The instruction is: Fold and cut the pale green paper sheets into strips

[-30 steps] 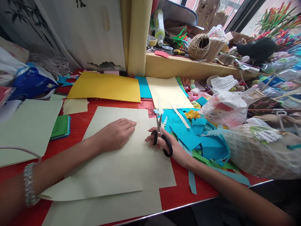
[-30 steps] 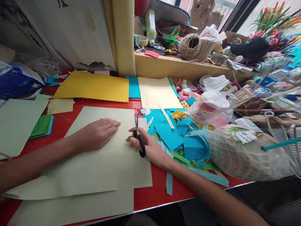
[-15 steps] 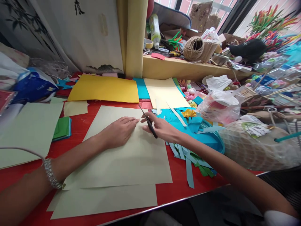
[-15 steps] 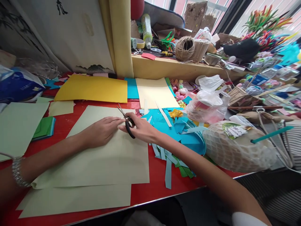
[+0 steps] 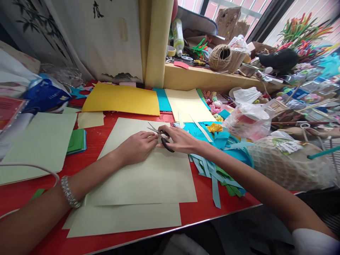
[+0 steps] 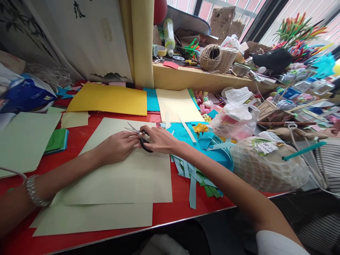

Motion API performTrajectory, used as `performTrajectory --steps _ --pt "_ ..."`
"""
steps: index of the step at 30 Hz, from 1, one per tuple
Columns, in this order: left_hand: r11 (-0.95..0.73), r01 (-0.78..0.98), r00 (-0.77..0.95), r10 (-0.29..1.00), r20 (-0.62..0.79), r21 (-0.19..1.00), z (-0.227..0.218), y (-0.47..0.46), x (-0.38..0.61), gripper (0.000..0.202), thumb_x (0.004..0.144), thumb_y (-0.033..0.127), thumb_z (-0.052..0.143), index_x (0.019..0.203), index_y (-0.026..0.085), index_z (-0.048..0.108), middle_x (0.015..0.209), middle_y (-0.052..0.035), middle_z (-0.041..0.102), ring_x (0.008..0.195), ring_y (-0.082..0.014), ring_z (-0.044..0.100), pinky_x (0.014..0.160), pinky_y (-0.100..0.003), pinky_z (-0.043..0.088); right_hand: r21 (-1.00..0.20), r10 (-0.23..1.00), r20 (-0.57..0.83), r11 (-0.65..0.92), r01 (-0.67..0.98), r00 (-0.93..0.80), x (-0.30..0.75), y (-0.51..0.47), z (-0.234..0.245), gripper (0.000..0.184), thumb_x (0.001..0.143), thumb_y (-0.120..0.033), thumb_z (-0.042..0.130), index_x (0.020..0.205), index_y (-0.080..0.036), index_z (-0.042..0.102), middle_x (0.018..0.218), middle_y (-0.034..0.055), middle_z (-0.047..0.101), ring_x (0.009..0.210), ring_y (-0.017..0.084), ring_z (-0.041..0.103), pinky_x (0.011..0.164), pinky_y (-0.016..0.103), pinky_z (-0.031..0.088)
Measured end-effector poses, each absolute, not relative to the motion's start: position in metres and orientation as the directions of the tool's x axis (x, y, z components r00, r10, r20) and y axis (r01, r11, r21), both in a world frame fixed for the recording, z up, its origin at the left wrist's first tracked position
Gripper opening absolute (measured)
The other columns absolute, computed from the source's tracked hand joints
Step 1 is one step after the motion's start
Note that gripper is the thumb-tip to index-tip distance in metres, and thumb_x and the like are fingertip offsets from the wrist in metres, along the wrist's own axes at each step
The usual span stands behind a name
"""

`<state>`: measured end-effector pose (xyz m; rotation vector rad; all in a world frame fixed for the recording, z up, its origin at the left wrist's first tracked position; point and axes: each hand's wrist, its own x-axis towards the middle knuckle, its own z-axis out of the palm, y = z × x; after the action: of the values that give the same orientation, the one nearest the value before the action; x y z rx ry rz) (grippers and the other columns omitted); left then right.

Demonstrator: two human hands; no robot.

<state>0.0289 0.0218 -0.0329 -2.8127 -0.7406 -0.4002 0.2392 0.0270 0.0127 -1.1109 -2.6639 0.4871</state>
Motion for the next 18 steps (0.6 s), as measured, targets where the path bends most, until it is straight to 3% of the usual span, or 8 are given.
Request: performTrajectory --steps 5,11,14,16,18 --pt "-0.83 0.548 0.813 0.5 0.297 -0.104 -0.032 0.01 0.021 0.034 0.089 0.012 0.036 0.114 0.009 0.059 0.123 -0.0149 0.06 0.119 -0.0271 0.051 0.096 -0.043 0.044 -0.251 0.691 0.062 0.709 0.659 -0.72 0.236 0.032 0.013 0.044 0.088 -0.051 0.038 0.11 -0.014 0.046 0.087 0.009 0.067 0.076 0.022 0.056 0.083 0.038 0.033" --pt "-0.784 0.62 0.76 0.593 0.265 -0.022 -0.027 -0.041 -0.02 0.043 0.086 0.009 0.038 0.125 0.016 0.053 0.128 -0.0102 0.057 0.122 -0.0249 0.049 0.099 -0.041 0.043 -0.238 0.685 0.041 0.714 0.659 -0.727 0.238 0.033 0.017 0.05 0.086 -0.058 0.037 0.108 -0.015 0.048 0.086 0.0083 0.066 0.074 0.022 0.055 0.081 0.037 0.034" --pt "-0.732 0.679 0.722 0.649 0.24 -0.064 -0.026 -0.077 -0.051 0.046 0.085 0.012 0.041 0.13 0.019 0.049 0.132 -0.0087 0.055 0.122 -0.0264 0.05 0.101 -0.044 0.043 -0.254 0.694 0.034 0.702 0.666 -0.719 0.238 0.032 0.019 0.047 0.087 -0.057 0.037 0.106 -0.016 0.048 0.09 0.0074 0.065 0.073 0.022 0.054 0.079 0.036 0.034" --pt "-0.695 0.711 0.695 0.669 0.262 -0.11 -0.029 -0.101 -0.072 0.054 0.084 0.014 0.043 0.137 0.022 0.04 0.133 -0.0093 0.053 0.122 -0.0281 0.05 0.101 -0.046 0.043 -0.279 0.696 0.022 0.694 0.664 -0.718 0.237 0.032 0.021 0.045 0.087 -0.056 0.036 0.105 -0.017 0.048 0.09 0.0063 0.065 0.073 0.021 0.054 0.079 0.036 0.033" --pt "-0.669 0.739 0.663 0.702 0.259 -0.079 -0.033 -0.124 -0.091 0.065 0.084 0.016 0.043 0.145 0.026 0.022 0.138 -0.0078 0.048 0.124 -0.0305 0.047 0.101 -0.051 0.042 -0.309 0.703 0.009 0.679 0.666 -0.711 0.236 0.033 0.022 0.043 0.088 -0.056 0.037 0.104 -0.017 0.048 0.089 0.0057 0.065 0.073 0.021 0.054 0.08 0.036 0.033"
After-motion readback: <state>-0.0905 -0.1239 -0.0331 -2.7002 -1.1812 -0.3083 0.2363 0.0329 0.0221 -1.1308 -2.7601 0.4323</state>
